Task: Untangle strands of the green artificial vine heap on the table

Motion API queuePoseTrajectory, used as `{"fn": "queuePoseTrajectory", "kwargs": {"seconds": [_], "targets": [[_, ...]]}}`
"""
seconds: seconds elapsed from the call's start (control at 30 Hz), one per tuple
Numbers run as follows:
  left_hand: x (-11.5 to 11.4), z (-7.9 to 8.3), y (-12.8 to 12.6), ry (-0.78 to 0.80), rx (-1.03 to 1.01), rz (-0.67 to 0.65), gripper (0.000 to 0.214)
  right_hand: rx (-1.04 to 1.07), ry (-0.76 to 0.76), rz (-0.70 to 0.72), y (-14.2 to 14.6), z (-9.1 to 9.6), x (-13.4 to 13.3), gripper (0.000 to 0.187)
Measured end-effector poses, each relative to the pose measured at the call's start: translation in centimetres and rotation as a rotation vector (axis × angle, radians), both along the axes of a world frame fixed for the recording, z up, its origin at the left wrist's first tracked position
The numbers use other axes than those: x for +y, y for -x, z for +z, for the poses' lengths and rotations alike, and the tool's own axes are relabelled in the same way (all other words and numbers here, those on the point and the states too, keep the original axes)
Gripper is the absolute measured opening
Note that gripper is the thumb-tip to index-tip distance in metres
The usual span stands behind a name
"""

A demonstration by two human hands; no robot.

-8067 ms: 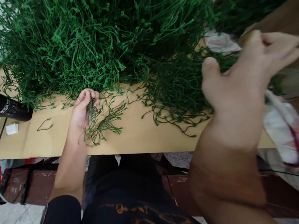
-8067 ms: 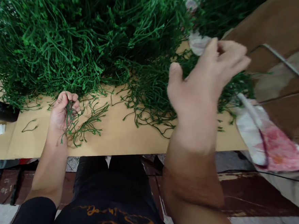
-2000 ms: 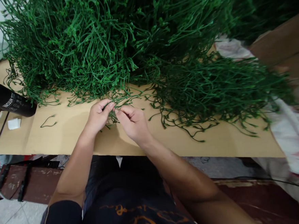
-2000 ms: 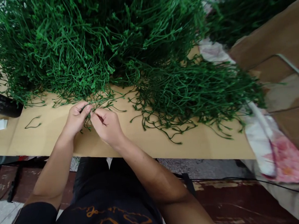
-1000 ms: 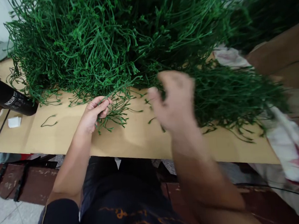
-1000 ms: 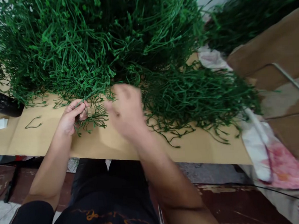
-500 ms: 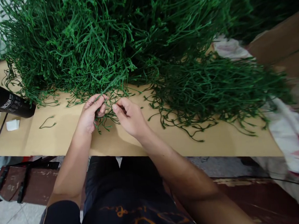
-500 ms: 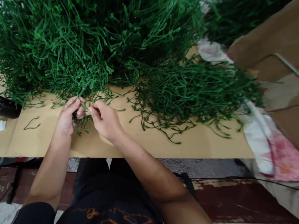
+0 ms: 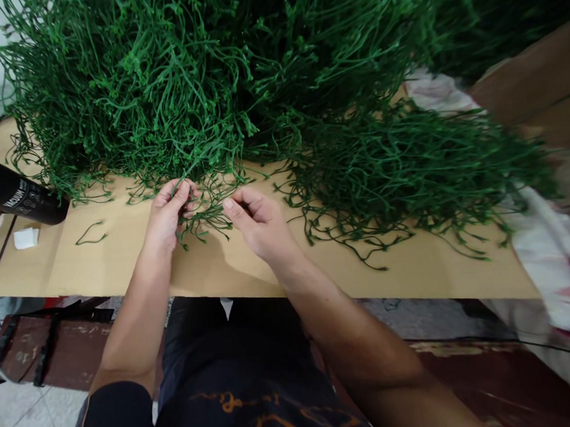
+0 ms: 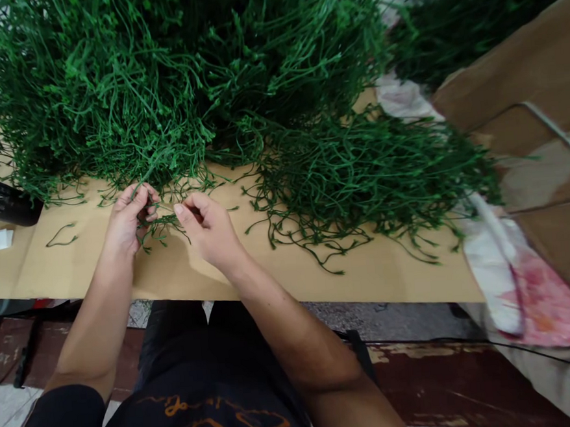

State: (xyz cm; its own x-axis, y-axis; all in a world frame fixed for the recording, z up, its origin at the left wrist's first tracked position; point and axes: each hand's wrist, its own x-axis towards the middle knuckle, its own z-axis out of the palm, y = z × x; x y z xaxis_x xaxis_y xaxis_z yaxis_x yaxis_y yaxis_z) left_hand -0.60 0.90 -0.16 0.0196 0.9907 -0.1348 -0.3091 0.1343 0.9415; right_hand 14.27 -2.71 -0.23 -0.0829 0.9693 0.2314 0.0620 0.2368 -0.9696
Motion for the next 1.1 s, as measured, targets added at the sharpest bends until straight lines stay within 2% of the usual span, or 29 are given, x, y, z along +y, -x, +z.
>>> {"fn": "queuePoseTrajectory", "kwargs": {"seconds": [0.03,0.1,0.17,0.27,0.33,0.4,0.47,0.5,0.57,0.6,0.67,0.73,0.8,0.97,1.1], "targets": [[0.0,0.0,0.1,0.009,-0.005,0.001,0.019,-0.028,-0.024,-0.036,-0.8,0.4,0.1,0.041],[-0.1,-0.1,0.2,0.015,-0.024,0.006,0.019,-0.107,-0.082,-0.200,-3.4,1.2,0.5,0.035],[-0.1,0.0,0.4,0.012,-0.043,0.008,0.019,-0.230,-0.135,-0.468,-7.1,2.1,1.1,0.030],[-0.1,0.1,0.6,0.028,-0.045,0.031,0.019,-0.604,-0.155,-0.813,-12.7,2.7,2.2,0.022],[-0.1,0.2,0.7,0.044,-0.044,0.054,0.019,-0.824,-0.177,-0.903,-14.4,2.5,2.6,0.041],[-0.1,0.2,0.8,0.045,-0.063,0.046,0.018,-0.880,-0.280,-0.832,-13.3,1.9,2.4,0.051],[-0.1,0.2,0.9,0.030,-0.099,0.014,0.018,-0.815,-0.423,-0.593,-9.7,1.0,1.9,0.047],[-0.2,0.2,0.9,0.020,-0.118,0.003,0.017,-0.791,-0.459,-0.409,-7.3,0.5,1.5,0.044],[-0.4,0.2,0.8,-0.001,-0.139,-0.001,0.015,-0.785,-0.437,-0.053,-2.6,-0.2,1.1,0.046],[-0.5,0.2,0.8,-0.016,-0.138,0.004,0.014,-0.787,-0.404,0.054,-0.5,-0.4,0.9,0.045],[-0.8,0.3,0.7,-0.044,-0.113,0.018,0.012,-0.788,-0.322,0.178,2.2,-0.6,1.1,0.040],[-1.0,0.5,0.8,-0.053,-0.083,0.031,0.012,-0.749,-0.255,0.245,3.2,-0.7,1.5,0.025],[-1.1,0.7,1.2,-0.046,-0.064,0.044,0.013,-0.672,-0.214,0.276,2.8,-0.9,2.0,0.013],[-1.3,1.2,3.5,-0.091,0.061,0.121,0.020,-0.292,-0.049,0.169,0.8,-1.8,3.1,0.007],[-2.0,1.5,5.8,-0.088,0.242,0.215,0.031,0.008,0.046,0.112,0.5,-2.1,3.5,0.014]]}}
